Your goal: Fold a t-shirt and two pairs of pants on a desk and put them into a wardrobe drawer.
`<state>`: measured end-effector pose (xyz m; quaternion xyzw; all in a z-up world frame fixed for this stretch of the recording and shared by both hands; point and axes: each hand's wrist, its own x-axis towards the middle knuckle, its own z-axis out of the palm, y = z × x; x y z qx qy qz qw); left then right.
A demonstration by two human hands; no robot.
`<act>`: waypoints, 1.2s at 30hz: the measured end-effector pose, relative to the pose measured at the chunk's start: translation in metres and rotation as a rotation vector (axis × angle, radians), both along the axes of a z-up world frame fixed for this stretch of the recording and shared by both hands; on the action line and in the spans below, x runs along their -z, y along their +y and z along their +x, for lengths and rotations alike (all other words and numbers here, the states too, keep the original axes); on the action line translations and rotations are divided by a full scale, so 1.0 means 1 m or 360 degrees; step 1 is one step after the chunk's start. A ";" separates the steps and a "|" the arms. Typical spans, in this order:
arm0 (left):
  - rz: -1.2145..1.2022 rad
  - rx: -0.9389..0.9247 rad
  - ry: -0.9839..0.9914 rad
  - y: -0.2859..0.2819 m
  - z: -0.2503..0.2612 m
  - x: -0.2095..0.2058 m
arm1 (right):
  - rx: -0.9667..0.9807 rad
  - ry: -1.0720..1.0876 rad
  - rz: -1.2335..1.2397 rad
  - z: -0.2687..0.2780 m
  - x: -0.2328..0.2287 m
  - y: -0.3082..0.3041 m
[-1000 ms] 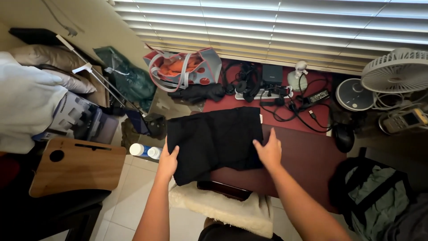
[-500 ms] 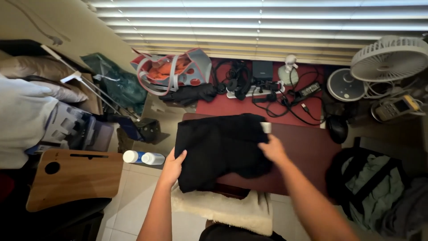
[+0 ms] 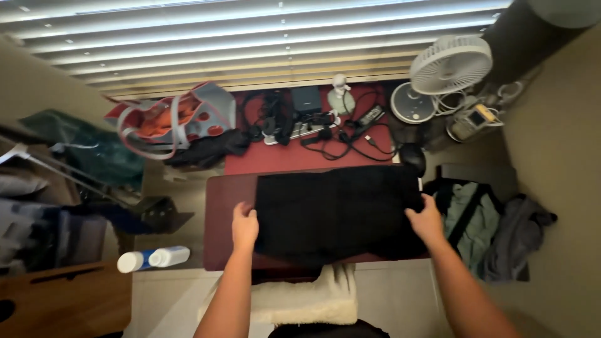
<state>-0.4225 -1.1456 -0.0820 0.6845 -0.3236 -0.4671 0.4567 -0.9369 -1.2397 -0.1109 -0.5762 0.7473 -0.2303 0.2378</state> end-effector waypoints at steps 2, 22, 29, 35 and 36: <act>0.0128 -0.0378 -0.1073 0.002 -0.009 0.001 | -0.0072 -0.0103 -0.0227 0.026 -0.019 0.014; 0.0082 -0.0744 0.0653 0.049 0.096 -0.044 | 0.0270 -0.0085 -0.0087 -0.028 -0.054 -0.010; -0.0305 -0.0436 -0.1434 0.055 0.063 -0.023 | -0.0436 0.0669 -0.0857 0.115 -0.105 0.036; 0.0080 0.0910 -0.1418 0.034 0.038 -0.013 | -0.0896 0.0728 -0.0478 0.204 -0.033 0.089; 0.0069 0.0923 -0.1417 0.033 0.049 -0.017 | -0.0880 0.0734 -0.0477 0.203 -0.035 0.087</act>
